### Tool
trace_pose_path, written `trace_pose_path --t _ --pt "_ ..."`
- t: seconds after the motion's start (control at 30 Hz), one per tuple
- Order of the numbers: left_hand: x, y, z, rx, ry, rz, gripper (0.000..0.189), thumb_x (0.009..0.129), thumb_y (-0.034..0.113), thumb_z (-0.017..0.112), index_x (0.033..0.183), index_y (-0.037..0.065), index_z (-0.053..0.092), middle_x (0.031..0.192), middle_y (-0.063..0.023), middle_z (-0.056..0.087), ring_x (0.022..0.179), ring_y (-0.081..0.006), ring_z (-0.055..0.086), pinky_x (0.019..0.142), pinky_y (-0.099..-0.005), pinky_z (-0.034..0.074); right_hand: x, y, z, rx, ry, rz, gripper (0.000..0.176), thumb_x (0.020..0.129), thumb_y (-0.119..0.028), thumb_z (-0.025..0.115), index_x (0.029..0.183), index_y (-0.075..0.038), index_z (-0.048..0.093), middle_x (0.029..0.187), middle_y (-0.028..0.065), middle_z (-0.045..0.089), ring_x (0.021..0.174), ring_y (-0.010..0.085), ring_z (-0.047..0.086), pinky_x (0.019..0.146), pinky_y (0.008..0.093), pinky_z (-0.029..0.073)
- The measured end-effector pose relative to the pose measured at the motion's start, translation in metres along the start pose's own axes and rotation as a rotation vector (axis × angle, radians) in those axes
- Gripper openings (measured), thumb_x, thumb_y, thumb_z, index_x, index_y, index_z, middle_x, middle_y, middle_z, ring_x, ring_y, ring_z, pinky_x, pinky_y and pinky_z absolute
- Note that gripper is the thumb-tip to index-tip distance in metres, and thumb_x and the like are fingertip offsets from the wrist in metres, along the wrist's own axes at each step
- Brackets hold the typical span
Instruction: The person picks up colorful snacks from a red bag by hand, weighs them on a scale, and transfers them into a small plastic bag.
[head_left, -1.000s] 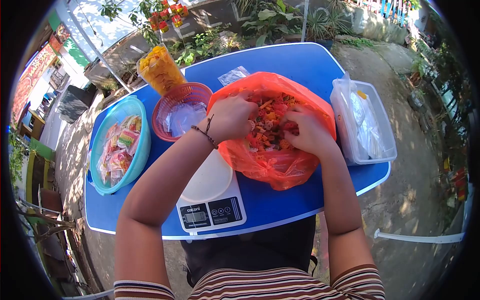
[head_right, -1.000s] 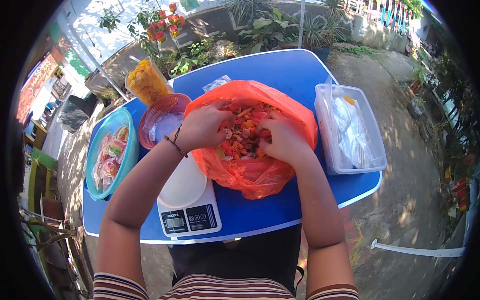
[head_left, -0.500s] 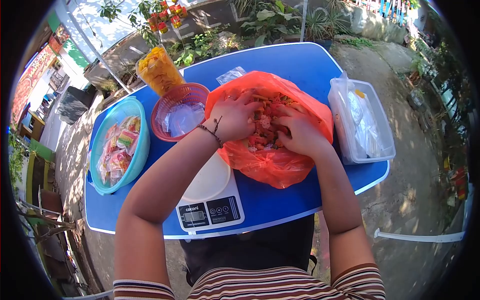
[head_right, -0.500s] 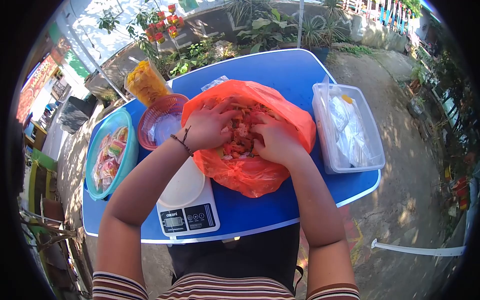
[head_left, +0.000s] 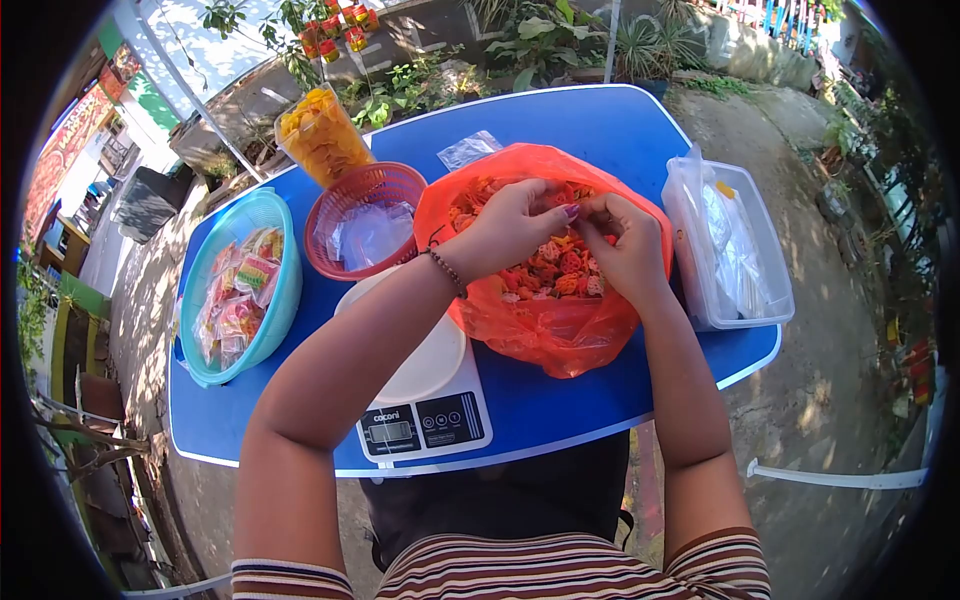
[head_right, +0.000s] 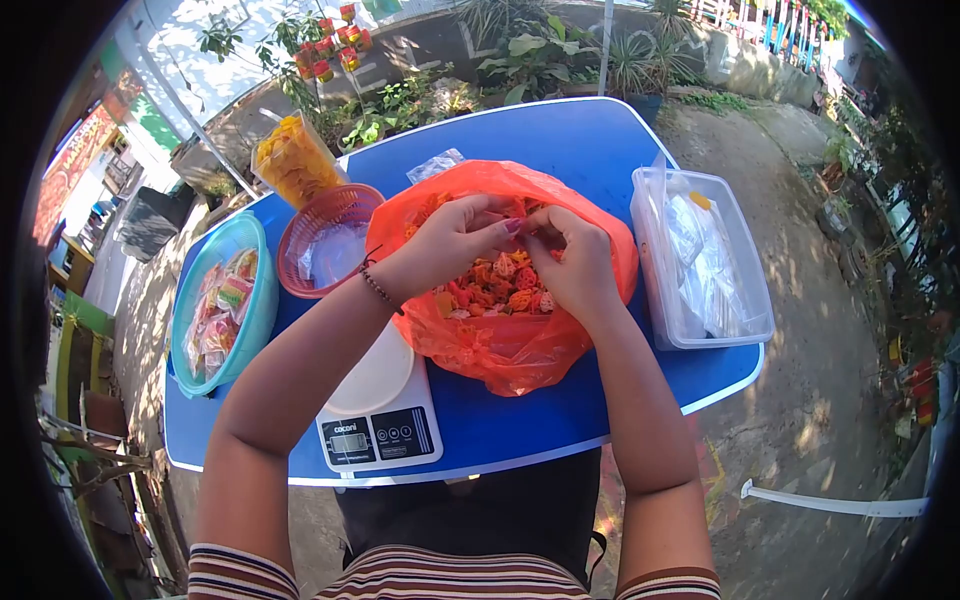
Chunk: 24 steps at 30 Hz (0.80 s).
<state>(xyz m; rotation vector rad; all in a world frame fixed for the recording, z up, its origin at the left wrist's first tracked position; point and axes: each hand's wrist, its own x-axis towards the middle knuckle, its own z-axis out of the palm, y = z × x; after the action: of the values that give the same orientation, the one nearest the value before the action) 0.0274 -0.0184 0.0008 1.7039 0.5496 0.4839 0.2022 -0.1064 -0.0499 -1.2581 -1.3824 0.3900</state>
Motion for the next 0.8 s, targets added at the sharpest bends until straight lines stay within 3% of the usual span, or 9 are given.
trace_pose_path --t 0.07,0.17,0.3,0.37,0.5,0.57,0.67,0.8 --pt "-0.001 -0.001 0.003 0.009 0.051 -0.053 0.044 0.102 0.026 0.063 0.133 -0.004 0.056 0.117 -0.0102 0.067 0.104 -0.0145 0.067 0.09 -0.0296 0.055 0.0 0.003 0.005 0.167 -0.002 -0.035 0.014 0.087 0.001 0.071 0.101 0.0 0.071 0.092 0.0122 0.074 0.082 0.0162 0.073 0.075 0.0294 0.056" --pt "-0.004 -0.005 -0.002 -0.01 0.034 -0.076 0.04 0.103 0.027 0.061 0.13 -0.002 0.057 0.11 -0.0084 0.069 0.099 -0.0134 0.068 0.087 -0.0289 0.055 0.0 -0.007 -0.002 0.145 -0.094 0.004 0.012 0.088 -0.001 0.07 0.1 0.002 0.07 0.094 0.013 0.074 0.082 0.0159 0.072 0.075 0.0291 0.056" --pt "-0.007 -0.005 0.002 0.089 0.133 -0.148 0.03 0.106 0.027 0.055 0.114 -0.001 0.059 0.096 -0.0059 0.069 0.089 -0.0123 0.067 0.079 -0.0287 0.054 0.0 -0.022 -0.012 -0.275 -0.199 0.136 0.013 0.087 -0.001 0.067 0.099 0.002 0.068 0.095 0.0147 0.072 0.086 0.0211 0.072 0.081 0.0331 0.056" --pt "-0.003 -0.025 -0.001 0.279 0.076 -0.037 0.028 0.107 0.027 0.051 0.107 -0.001 0.057 0.094 -0.0091 0.067 0.087 -0.018 0.067 0.078 -0.0333 0.054 0.0 -0.012 -0.019 -0.52 -0.364 0.177 0.017 0.086 0.002 0.064 0.103 0.002 0.067 0.095 0.0147 0.072 0.091 0.0235 0.071 0.085 0.0355 0.055" --pt "-0.014 -0.009 0.011 0.68 -0.033 0.045 0.03 0.105 0.028 0.051 0.105 -0.002 0.055 0.096 -0.0178 0.064 0.092 -0.0324 0.065 0.082 -0.0428 0.052 -0.002 0.01 -0.022 -0.609 -0.259 0.019 0.026 0.084 0.004 0.058 0.108 0.0 0.066 0.099 0.0168 0.071 0.096 0.032 0.07 0.089 0.0392 0.054" --pt "-0.018 -0.007 0.013 0.796 -0.089 0.063 0.032 0.098 0.029 0.058 0.105 -0.002 0.055 0.099 -0.0202 0.063 0.098 -0.0368 0.062 0.085 -0.0448 0.051 -0.003 0.007 -0.022 -0.729 -0.197 -0.109 0.029 0.085 0.003 0.057 0.113 -0.001 0.066 0.102 0.0174 0.071 0.096 0.0325 0.07 0.089 0.0403 0.054" --pt "-0.016 -0.013 0.012 1.023 -0.109 0.135 0.037 0.087 0.027 0.067 0.107 -0.001 0.055 0.103 -0.0202 0.064 0.104 -0.037 0.062 0.091 -0.0451 0.049 -0.002 0.012 -0.02 -0.587 -0.359 0.1 0.031 0.087 0.001 0.058 0.117 0.0 0.066 0.105 0.0187 0.071 0.099 0.0336 0.069 0.091 0.0404 0.054" --pt "-0.016 -0.03 0.006 1.223 0.029 0.295 0.042 0.077 0.023 0.071 0.111 0.002 0.058 0.107 -0.0164 0.066 0.11 -0.0326 0.063 0.1 -0.0444 0.044 0.001 0.006 -0.017 -0.519 -0.359 0.188 0.03 0.087 -0.001 0.06 0.116 0.0 0.067 0.104 0.0201 0.071 0.1 0.0347 0.069 0.092 0.0411 0.053"
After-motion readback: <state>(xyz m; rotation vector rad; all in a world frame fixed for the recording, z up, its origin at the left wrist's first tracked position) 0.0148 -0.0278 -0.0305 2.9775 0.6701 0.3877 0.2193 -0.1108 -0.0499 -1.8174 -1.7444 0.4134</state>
